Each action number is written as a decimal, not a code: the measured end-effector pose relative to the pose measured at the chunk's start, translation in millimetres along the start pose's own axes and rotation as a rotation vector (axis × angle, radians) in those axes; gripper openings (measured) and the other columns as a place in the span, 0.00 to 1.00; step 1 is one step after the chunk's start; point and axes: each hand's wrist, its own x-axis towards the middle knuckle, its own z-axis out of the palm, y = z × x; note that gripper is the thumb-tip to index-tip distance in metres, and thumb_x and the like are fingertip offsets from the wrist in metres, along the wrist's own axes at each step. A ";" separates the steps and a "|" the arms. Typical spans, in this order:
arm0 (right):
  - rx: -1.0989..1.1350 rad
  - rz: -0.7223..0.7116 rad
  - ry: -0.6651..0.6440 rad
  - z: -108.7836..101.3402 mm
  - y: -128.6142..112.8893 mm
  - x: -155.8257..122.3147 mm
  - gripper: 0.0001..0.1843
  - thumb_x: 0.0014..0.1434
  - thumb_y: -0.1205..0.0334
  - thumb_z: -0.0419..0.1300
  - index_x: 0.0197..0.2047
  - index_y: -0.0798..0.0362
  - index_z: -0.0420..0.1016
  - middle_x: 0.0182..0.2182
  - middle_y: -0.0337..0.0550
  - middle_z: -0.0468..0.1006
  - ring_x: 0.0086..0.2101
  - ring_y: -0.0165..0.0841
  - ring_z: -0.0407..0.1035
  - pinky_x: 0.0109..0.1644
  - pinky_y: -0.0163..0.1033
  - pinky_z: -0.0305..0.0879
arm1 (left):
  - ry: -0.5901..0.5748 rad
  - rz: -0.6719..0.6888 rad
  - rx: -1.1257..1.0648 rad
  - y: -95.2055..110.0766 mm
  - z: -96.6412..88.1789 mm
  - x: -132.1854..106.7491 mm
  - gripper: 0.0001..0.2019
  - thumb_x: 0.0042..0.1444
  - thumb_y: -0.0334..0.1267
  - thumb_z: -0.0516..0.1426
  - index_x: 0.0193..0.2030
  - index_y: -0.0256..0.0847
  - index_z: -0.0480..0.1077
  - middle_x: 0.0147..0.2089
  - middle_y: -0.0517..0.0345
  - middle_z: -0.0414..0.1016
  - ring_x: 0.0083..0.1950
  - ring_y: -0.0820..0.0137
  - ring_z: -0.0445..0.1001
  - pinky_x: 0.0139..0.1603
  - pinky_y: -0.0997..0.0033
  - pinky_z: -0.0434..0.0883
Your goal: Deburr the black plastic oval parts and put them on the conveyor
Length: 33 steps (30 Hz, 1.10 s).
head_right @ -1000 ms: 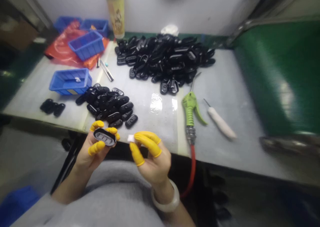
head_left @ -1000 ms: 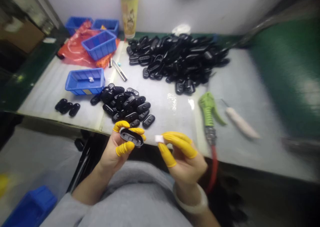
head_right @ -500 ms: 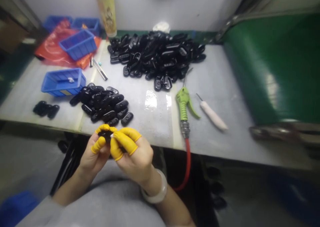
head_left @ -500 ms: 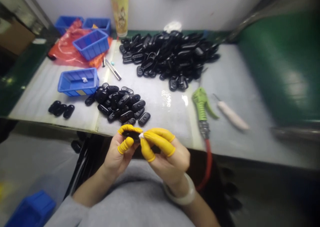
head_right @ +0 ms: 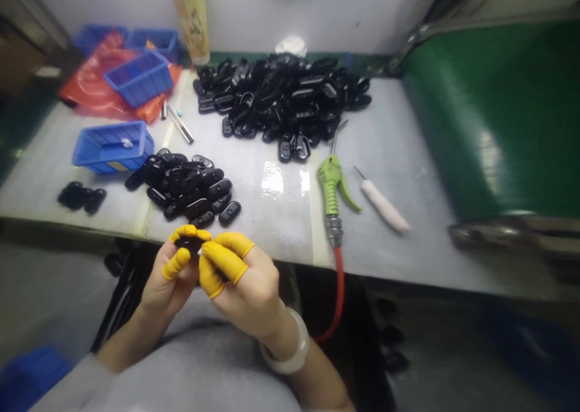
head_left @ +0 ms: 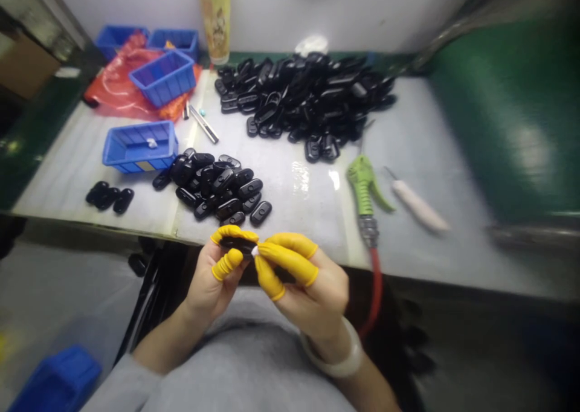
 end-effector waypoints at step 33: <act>0.006 0.063 0.122 -14.0 28.8 -2.9 0.18 0.52 0.77 0.66 0.44 0.49 0.78 0.38 0.43 0.78 0.32 0.32 0.74 0.32 0.38 0.75 | 0.133 -0.339 -0.245 9.4 -0.8 1.0 0.16 0.40 0.42 0.73 0.33 0.38 0.77 0.35 0.56 0.80 0.35 0.71 0.77 0.38 0.73 0.75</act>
